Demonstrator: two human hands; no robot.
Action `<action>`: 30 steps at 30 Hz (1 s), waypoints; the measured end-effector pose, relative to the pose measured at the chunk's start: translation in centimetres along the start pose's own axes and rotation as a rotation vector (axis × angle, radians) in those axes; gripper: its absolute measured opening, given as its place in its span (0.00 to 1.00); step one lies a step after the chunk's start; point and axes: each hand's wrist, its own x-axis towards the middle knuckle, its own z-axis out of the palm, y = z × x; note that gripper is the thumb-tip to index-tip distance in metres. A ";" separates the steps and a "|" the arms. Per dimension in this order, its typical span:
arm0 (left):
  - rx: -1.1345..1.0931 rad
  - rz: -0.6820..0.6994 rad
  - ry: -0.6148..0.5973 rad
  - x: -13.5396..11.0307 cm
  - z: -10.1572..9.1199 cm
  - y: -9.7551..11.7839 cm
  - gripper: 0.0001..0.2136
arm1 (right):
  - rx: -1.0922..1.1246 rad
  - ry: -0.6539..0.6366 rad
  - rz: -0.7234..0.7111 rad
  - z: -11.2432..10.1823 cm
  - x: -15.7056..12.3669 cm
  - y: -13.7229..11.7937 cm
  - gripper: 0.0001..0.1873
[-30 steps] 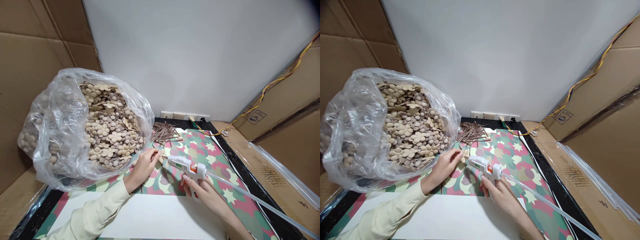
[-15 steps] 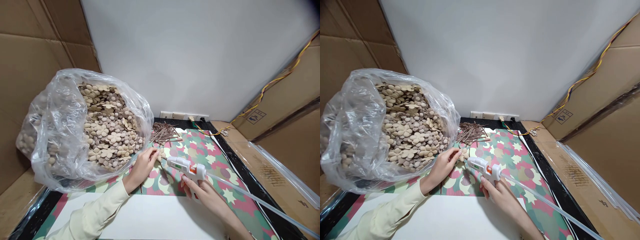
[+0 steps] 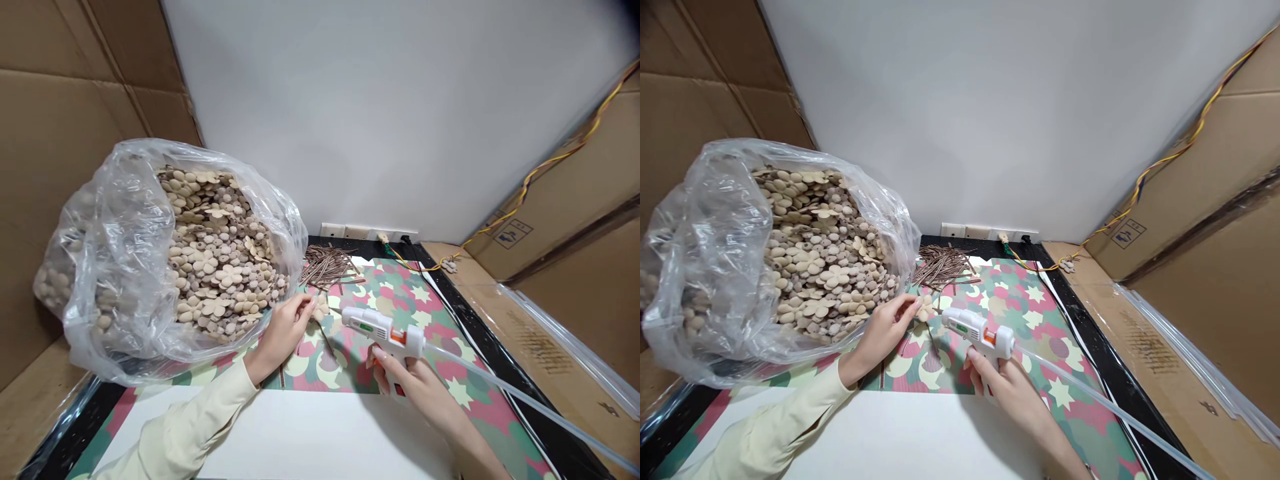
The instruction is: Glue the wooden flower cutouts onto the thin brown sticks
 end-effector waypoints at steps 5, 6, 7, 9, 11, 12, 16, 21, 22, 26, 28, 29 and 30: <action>0.010 0.005 -0.036 0.1 0.2 0.1 0.09 | -0.030 -0.018 0.000 0.1 0.2 0.1 0.26; 0.010 0.005 -0.042 0.1 0.2 0.1 0.09 | -0.038 -0.027 -0.002 0.1 0.3 0.1 0.27; 0.012 0.005 -0.048 0.0 0.2 0.2 0.09 | -0.046 -0.030 -0.005 0.2 0.3 0.1 0.27; 0.017 0.002 -0.057 0.0 0.2 0.3 0.09 | -0.054 -0.027 -0.012 0.3 0.5 0.2 0.27; 0.023 -0.001 -0.064 -0.1 0.1 0.3 0.09 | -0.065 -0.022 -0.013 0.4 0.5 0.3 0.27; 0.025 -0.002 -0.067 -0.2 0.1 0.4 0.09 | -0.071 -0.019 -0.012 0.4 0.5 0.4 0.27; 0.026 0.001 -0.070 -0.2 0.0 0.5 0.09 | -0.094 -0.013 -0.020 0.5 0.5 0.6 0.27; 0.025 0.002 -0.066 -0.2 0.1 0.5 0.09 | -0.095 -0.015 -0.042 0.5 0.5 0.5 0.26; 0.026 0.003 -0.065 -0.2 0.1 0.5 0.09 | -0.095 -0.013 -0.042 0.5 0.5 0.5 0.26; 0.024 0.009 -0.066 -0.2 0.1 0.4 0.09 | -0.092 -0.010 -0.048 0.5 0.7 0.5 0.26; 0.024 0.010 -0.065 -0.2 0.0 0.5 0.09 | -0.092 -0.005 -0.053 0.5 0.7 0.6 0.26; 0.025 0.009 -0.064 -0.2 0.0 0.5 0.09 | -0.092 -0.002 -0.055 0.5 0.7 0.6 0.26; 0.026 0.009 -0.062 -0.2 0.0 0.5 0.09 | -0.090 0.000 -0.058 0.5 0.7 0.6 0.26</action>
